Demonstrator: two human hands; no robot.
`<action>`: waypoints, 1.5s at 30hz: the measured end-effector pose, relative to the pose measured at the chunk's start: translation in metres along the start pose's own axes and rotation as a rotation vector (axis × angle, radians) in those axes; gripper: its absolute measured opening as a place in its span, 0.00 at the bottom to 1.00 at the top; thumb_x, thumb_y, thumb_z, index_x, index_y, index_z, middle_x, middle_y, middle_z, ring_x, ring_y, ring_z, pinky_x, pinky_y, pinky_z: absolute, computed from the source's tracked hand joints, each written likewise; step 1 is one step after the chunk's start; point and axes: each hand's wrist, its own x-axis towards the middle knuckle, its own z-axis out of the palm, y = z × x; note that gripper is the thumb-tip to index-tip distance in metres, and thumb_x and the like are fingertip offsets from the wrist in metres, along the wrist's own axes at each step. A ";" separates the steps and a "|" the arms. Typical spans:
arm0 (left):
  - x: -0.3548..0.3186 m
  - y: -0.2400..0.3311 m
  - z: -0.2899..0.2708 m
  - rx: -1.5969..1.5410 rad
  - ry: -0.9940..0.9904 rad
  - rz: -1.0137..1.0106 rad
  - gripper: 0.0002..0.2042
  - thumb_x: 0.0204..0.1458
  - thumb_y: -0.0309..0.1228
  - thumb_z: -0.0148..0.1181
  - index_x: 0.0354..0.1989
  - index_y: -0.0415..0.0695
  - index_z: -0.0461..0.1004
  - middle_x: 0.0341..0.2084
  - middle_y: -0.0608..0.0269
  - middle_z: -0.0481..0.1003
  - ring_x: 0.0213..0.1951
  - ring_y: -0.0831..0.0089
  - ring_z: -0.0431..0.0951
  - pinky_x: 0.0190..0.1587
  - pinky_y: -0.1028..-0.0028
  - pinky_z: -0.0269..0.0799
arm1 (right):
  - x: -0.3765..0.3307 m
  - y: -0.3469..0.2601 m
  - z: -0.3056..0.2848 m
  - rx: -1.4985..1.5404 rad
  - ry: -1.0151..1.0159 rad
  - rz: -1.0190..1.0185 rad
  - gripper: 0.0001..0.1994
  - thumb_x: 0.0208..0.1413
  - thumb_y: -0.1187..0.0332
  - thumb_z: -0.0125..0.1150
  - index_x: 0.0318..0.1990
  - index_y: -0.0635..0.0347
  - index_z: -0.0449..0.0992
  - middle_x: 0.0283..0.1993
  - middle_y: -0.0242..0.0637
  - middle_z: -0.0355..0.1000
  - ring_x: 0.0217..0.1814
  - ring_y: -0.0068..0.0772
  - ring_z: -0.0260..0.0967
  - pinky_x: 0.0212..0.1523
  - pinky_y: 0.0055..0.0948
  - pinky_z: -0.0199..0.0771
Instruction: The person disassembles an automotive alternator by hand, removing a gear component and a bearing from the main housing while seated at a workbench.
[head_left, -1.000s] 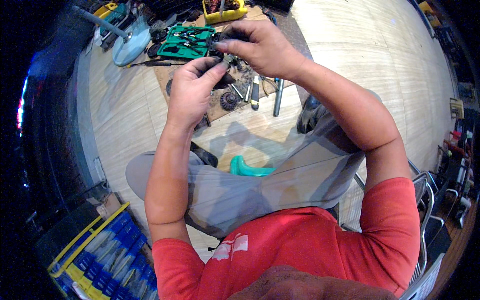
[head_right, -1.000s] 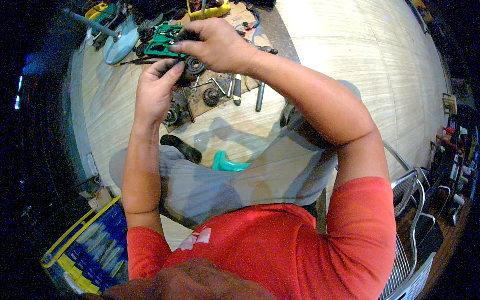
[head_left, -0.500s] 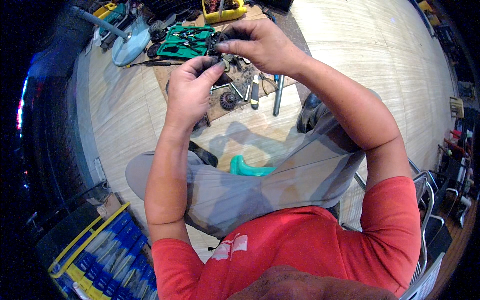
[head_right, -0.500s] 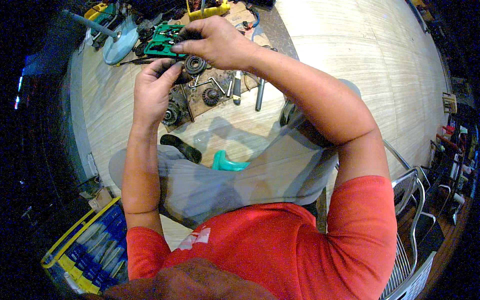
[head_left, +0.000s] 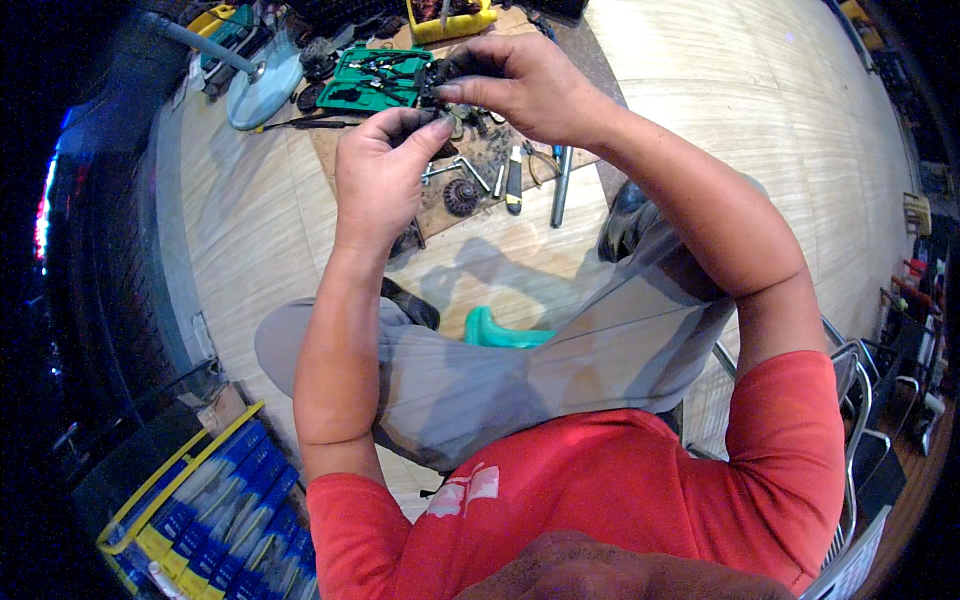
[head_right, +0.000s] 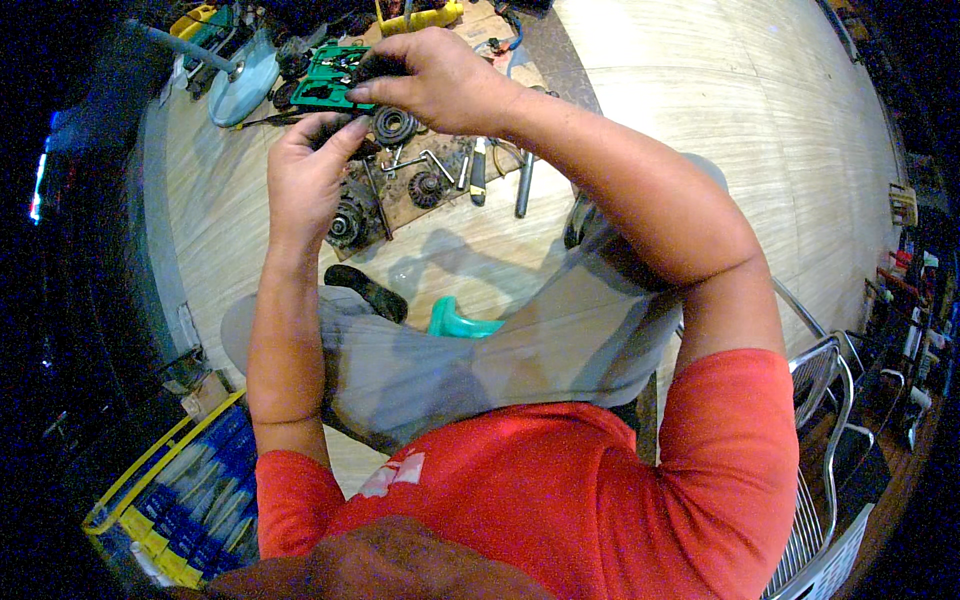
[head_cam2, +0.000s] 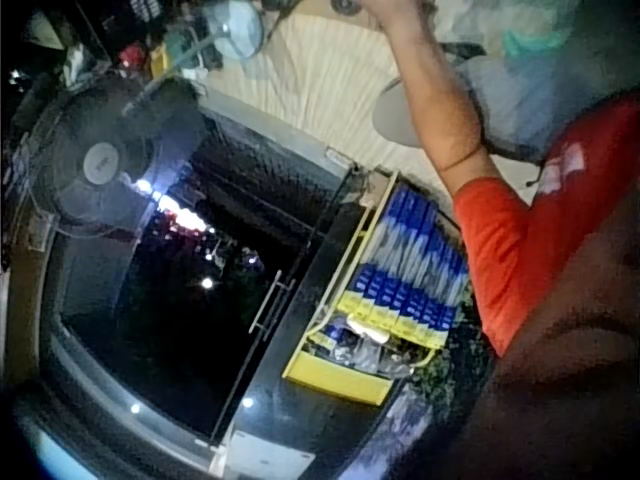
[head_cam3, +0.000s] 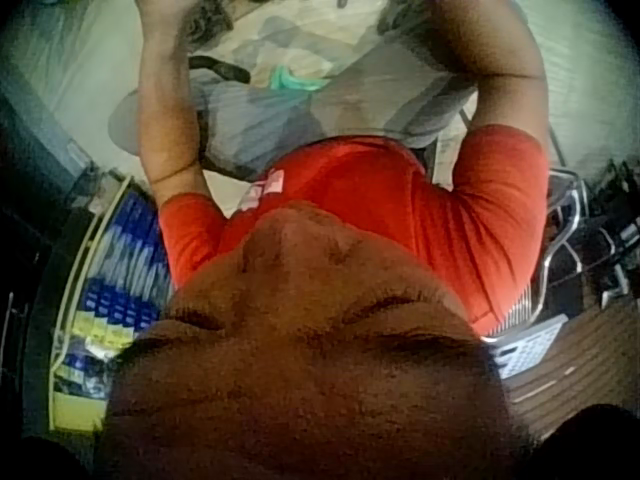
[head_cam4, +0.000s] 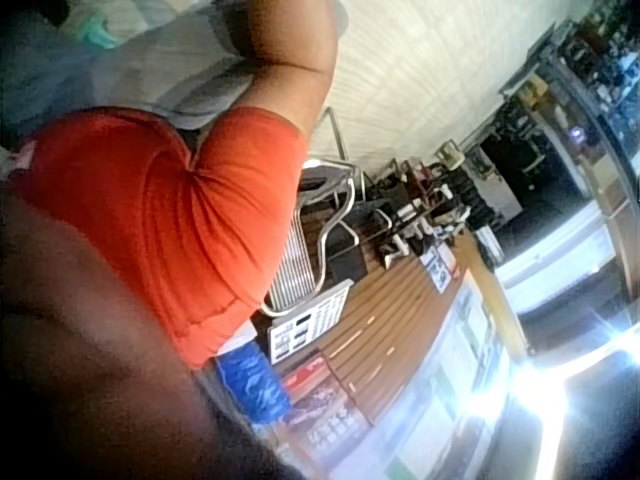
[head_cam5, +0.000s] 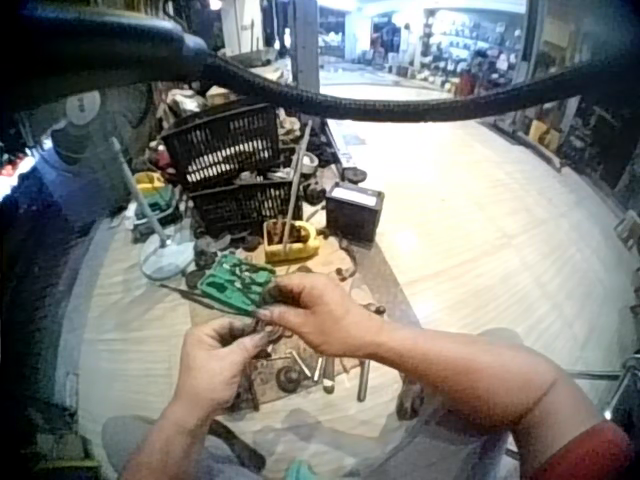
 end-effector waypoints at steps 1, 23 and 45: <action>-0.001 0.002 0.001 -0.003 0.001 -0.001 0.07 0.51 0.27 0.62 0.36 0.36 0.77 0.28 0.66 0.77 0.29 0.82 0.74 0.34 0.81 0.69 | -0.001 -0.001 -0.001 -0.017 0.002 -0.015 0.13 0.53 0.63 0.62 0.43 0.60 0.77 0.34 0.43 0.76 0.37 0.29 0.73 0.40 0.30 0.71; -0.002 0.000 0.003 -0.040 -0.027 -0.001 0.08 0.51 0.26 0.61 0.36 0.34 0.76 0.28 0.63 0.78 0.29 0.80 0.76 0.35 0.80 0.73 | -0.004 -0.009 -0.002 -0.120 0.078 -0.170 0.12 0.52 0.63 0.62 0.39 0.62 0.76 0.30 0.45 0.74 0.32 0.37 0.73 0.34 0.33 0.70; -0.004 0.001 0.005 -0.089 -0.030 0.025 0.08 0.51 0.24 0.62 0.37 0.33 0.75 0.29 0.61 0.77 0.30 0.78 0.76 0.36 0.79 0.74 | -0.006 -0.021 -0.007 -0.104 0.020 -0.068 0.12 0.56 0.65 0.60 0.40 0.65 0.76 0.29 0.36 0.74 0.31 0.19 0.68 0.35 0.24 0.70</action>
